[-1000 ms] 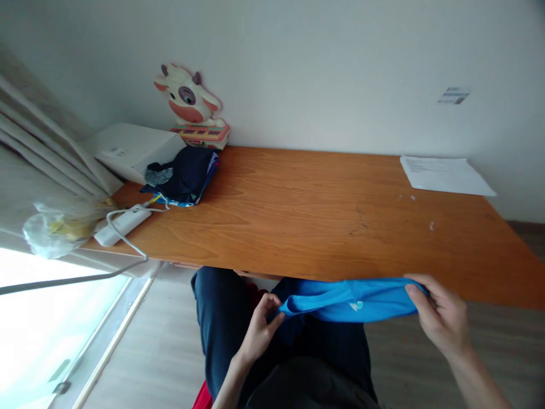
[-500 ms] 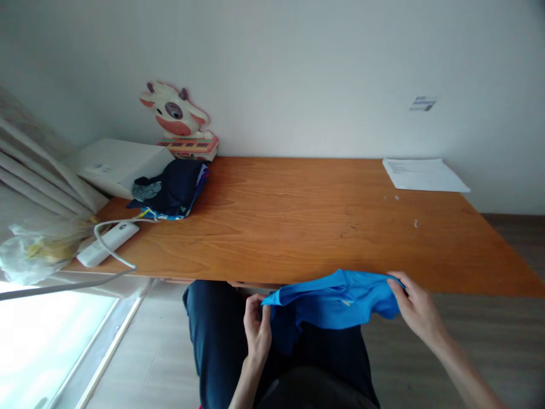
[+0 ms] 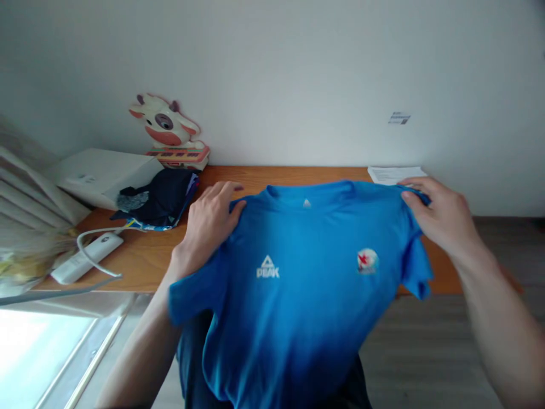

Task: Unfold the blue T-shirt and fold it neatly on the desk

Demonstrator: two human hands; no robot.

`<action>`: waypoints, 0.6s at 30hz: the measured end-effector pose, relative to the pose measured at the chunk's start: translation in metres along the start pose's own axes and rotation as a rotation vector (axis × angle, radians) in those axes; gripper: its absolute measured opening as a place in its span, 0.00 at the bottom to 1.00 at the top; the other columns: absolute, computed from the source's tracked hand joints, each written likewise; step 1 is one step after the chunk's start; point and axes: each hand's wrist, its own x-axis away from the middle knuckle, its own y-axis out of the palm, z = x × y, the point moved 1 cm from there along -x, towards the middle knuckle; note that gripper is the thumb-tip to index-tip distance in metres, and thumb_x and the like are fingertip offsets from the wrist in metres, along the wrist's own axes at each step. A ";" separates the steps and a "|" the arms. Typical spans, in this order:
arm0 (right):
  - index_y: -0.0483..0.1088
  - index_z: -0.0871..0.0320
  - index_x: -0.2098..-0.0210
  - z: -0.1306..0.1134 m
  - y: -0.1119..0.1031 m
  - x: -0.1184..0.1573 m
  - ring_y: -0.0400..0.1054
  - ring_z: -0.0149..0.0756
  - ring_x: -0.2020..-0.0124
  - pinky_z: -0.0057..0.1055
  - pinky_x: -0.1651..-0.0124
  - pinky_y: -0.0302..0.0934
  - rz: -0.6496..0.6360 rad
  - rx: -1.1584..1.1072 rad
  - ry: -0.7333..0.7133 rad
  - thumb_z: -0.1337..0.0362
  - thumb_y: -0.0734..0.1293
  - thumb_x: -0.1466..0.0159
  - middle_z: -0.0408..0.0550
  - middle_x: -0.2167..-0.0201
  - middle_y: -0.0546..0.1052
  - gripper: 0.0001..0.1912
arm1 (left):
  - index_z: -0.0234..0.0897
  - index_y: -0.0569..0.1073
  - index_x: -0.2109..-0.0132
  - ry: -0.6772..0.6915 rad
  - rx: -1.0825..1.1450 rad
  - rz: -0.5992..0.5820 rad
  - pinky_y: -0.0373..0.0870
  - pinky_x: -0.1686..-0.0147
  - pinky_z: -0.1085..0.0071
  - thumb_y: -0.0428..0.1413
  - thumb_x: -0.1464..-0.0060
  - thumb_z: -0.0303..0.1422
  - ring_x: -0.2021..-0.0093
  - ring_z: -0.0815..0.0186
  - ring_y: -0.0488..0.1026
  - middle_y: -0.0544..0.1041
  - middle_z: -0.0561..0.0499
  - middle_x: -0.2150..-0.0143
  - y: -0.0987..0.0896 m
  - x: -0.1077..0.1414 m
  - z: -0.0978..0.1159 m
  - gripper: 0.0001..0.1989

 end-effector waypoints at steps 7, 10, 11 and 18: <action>0.71 0.48 0.35 -0.022 0.108 0.047 0.68 0.49 0.30 0.52 0.26 0.62 -0.288 -0.070 -0.093 0.54 0.63 0.22 0.51 0.33 0.74 0.19 | 0.48 0.69 0.29 0.197 -0.039 -0.147 0.58 0.23 0.44 0.52 0.25 0.41 0.20 0.51 0.57 0.64 0.46 0.21 0.099 0.042 0.003 0.22; 0.68 0.48 0.31 0.009 0.161 0.102 0.67 0.50 0.28 0.53 0.26 0.63 -0.367 -0.051 -0.001 0.49 0.61 0.22 0.53 0.30 0.72 0.23 | 0.49 0.68 0.27 0.141 -0.050 -0.275 0.58 0.22 0.42 0.51 0.24 0.41 0.18 0.50 0.52 0.61 0.47 0.19 0.155 0.085 -0.017 0.23; 0.66 0.48 0.30 0.022 0.172 0.116 0.64 0.53 0.26 0.56 0.25 0.61 -0.371 0.010 0.018 0.47 0.61 0.22 0.54 0.27 0.69 0.26 | 0.49 0.68 0.26 0.109 -0.094 -0.295 0.56 0.22 0.40 0.51 0.25 0.41 0.17 0.49 0.51 0.61 0.47 0.19 0.168 0.094 -0.028 0.24; 0.56 0.55 0.20 0.123 0.154 0.146 0.42 0.62 0.17 0.72 0.24 0.46 -0.344 0.564 0.289 0.43 0.49 0.21 0.56 0.18 0.51 0.38 | 0.45 0.69 0.26 -0.218 -0.429 -0.073 0.37 0.22 0.30 0.48 0.24 0.42 0.18 0.44 0.50 0.62 0.43 0.20 0.144 0.119 -0.113 0.25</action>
